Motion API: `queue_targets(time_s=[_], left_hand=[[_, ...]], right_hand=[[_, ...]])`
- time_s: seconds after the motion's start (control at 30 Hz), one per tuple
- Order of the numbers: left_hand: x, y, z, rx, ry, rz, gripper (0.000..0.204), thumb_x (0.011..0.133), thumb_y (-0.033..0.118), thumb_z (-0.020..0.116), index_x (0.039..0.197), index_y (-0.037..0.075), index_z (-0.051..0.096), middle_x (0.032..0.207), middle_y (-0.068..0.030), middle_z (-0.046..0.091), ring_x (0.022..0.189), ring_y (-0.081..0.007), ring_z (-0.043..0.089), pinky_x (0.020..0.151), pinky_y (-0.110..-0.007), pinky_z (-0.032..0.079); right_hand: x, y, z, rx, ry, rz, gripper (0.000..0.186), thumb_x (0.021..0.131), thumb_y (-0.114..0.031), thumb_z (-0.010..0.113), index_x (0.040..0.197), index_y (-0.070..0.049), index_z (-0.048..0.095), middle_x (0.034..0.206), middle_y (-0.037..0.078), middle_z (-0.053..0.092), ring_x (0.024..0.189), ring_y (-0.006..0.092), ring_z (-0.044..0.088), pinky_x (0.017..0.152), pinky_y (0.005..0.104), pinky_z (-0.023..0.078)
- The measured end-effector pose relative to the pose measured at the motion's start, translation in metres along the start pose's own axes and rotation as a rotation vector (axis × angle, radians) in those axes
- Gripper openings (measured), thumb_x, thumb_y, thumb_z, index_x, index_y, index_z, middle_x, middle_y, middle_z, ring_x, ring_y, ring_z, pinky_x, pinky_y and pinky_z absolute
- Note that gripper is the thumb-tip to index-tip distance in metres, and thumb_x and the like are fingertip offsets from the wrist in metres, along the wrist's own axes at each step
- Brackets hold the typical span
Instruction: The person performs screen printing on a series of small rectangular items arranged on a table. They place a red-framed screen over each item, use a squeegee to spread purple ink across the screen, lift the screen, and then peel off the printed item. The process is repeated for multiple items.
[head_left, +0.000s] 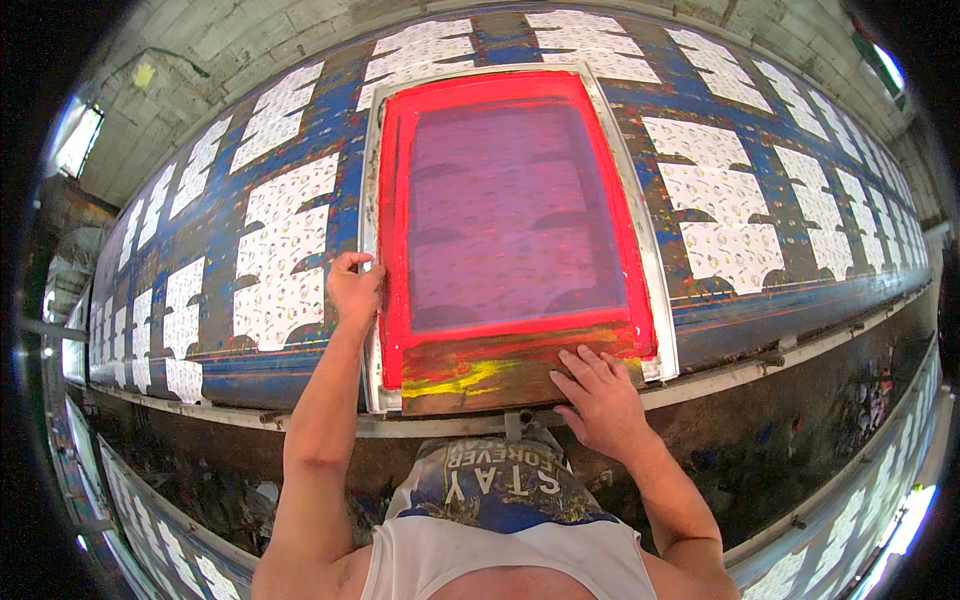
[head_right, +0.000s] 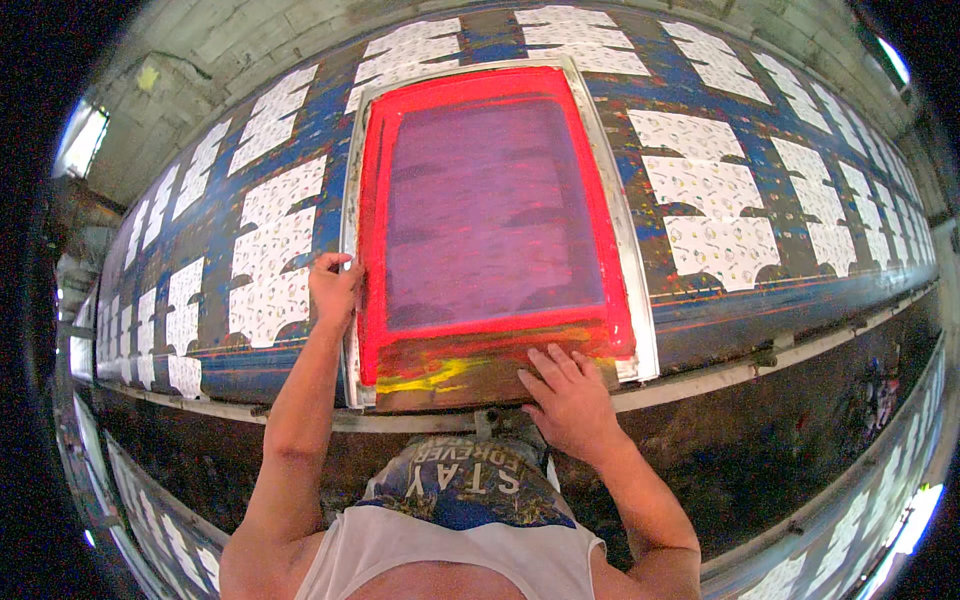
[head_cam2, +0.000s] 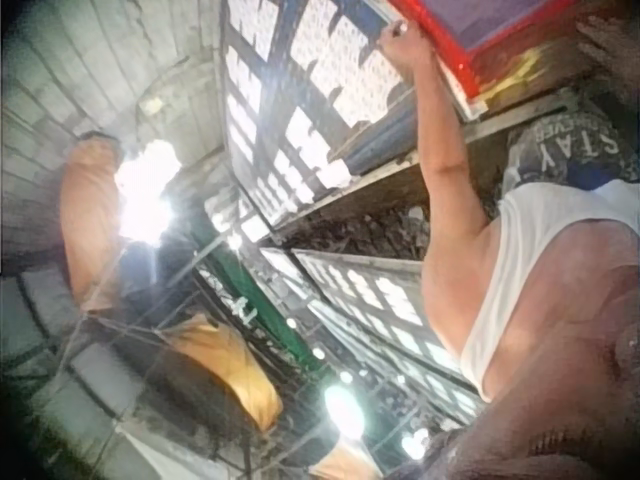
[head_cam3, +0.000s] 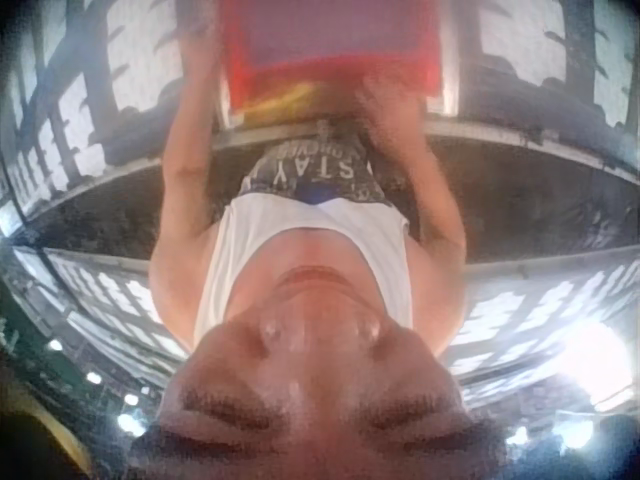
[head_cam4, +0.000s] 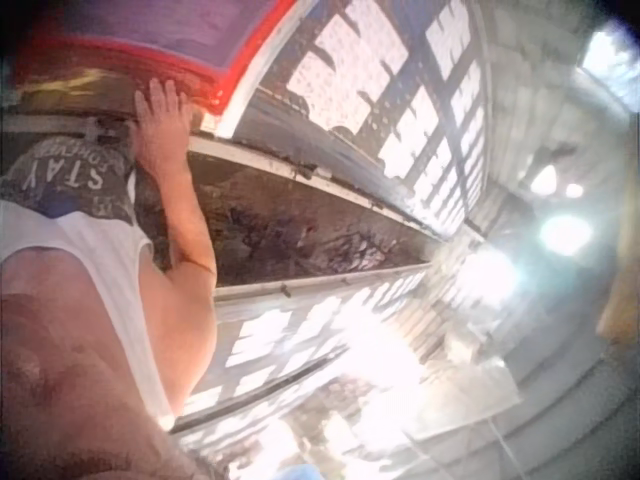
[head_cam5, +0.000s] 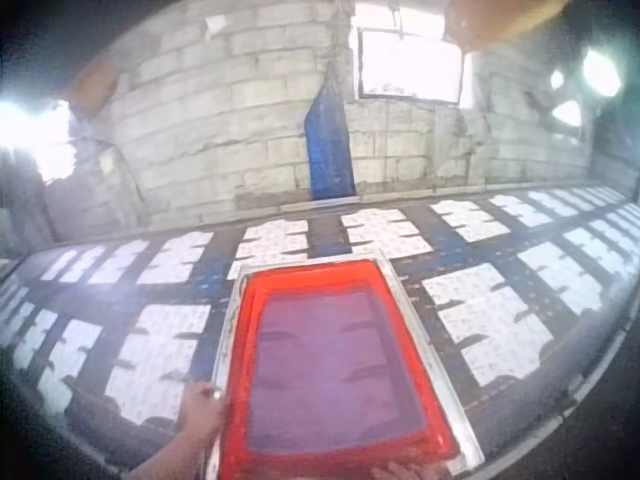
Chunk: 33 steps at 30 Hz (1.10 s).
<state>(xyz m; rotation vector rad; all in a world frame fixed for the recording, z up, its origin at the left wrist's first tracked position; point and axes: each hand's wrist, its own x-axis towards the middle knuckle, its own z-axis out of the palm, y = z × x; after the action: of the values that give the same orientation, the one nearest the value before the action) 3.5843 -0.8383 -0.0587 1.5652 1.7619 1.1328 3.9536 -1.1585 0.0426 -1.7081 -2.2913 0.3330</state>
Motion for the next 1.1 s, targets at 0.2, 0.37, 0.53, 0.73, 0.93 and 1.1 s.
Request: queue_targets(time_s=[0.2, 0.37, 0.53, 0.73, 0.93, 1.1], left_hand=[[-0.003, -0.01, 0.001, 0.095, 0.054, 0.161, 0.029, 0.076, 0.014, 0.09, 0.103, 0.007, 0.081, 0.098, -0.0152, 0.076, 0.094, -0.0343, 0.071, 0.089, -0.046, 0.056], [-0.007, -0.004, 0.002, 0.131, 0.096, 0.22, 0.034, 0.078, 0.013, 0.091, 0.11, 0.006, 0.082, 0.105, -0.0167, 0.078, 0.099, -0.0329, 0.073, 0.09, -0.044, 0.057], [-0.007, -0.004, 0.002, 0.137, 0.066, 0.246, 0.032, 0.079, 0.015, 0.089, 0.11, 0.01, 0.082, 0.112, -0.0174, 0.073, 0.111, -0.0394, 0.066, 0.101, -0.05, 0.053], [-0.011, 0.0, -0.002, 0.097, 0.02, 0.203, 0.032, 0.08, 0.014, 0.087, 0.112, 0.012, 0.082, 0.113, -0.0173, 0.07, 0.113, -0.0413, 0.063, 0.104, -0.052, 0.05], [-0.011, 0.008, -0.002, 0.161, 0.046, 0.227, 0.034, 0.082, 0.012, 0.086, 0.115, 0.01, 0.082, 0.114, -0.0183, 0.07, 0.114, -0.0417, 0.062, 0.104, -0.052, 0.05], [-0.012, 0.006, -0.001, 0.162, 0.051, 0.281, 0.033, 0.086, 0.012, 0.083, 0.119, 0.007, 0.082, 0.117, -0.0176, 0.073, 0.115, -0.0385, 0.063, 0.104, -0.051, 0.049]], right_hand=[[0.0, -0.002, 0.014, -0.148, 0.041, -0.037, 0.065, 0.083, -0.025, 0.091, 0.144, -0.016, 0.07, 0.159, 0.01, 0.061, 0.15, 0.035, 0.055, 0.119, 0.057, 0.047], [0.02, -0.003, -0.005, -0.21, 0.168, -0.142, 0.055, 0.089, -0.021, 0.083, 0.141, -0.013, 0.07, 0.145, 0.011, 0.07, 0.135, 0.0345, 0.066, 0.112, 0.0532, 0.051], [0.069, -0.036, -0.017, -0.209, 0.182, -0.046, 0.057, 0.077, 0.0, 0.075, 0.134, -0.006, 0.074, 0.127, 0.013, 0.076, 0.118, 0.035, 0.072, 0.099, 0.0502, 0.056], [0.111, -0.068, -0.025, -0.184, -0.073, 0.045, 0.051, 0.078, 0.001, 0.072, 0.128, -0.007, 0.078, 0.116, 0.017, 0.078, 0.108, 0.0394, 0.075, 0.092, 0.0516, 0.059], [0.093, -0.084, -0.027, -0.165, -0.142, 0.092, 0.053, 0.075, 0.004, 0.072, 0.127, -0.007, 0.079, 0.121, 0.016, 0.079, 0.112, 0.0381, 0.076, 0.095, 0.0507, 0.06], [0.09, -0.082, -0.004, -0.22, 0.019, 0.059, 0.059, 0.074, 0.003, 0.074, 0.131, -0.009, 0.078, 0.127, 0.013, 0.078, 0.118, 0.035, 0.074, 0.099, 0.0509, 0.058]])
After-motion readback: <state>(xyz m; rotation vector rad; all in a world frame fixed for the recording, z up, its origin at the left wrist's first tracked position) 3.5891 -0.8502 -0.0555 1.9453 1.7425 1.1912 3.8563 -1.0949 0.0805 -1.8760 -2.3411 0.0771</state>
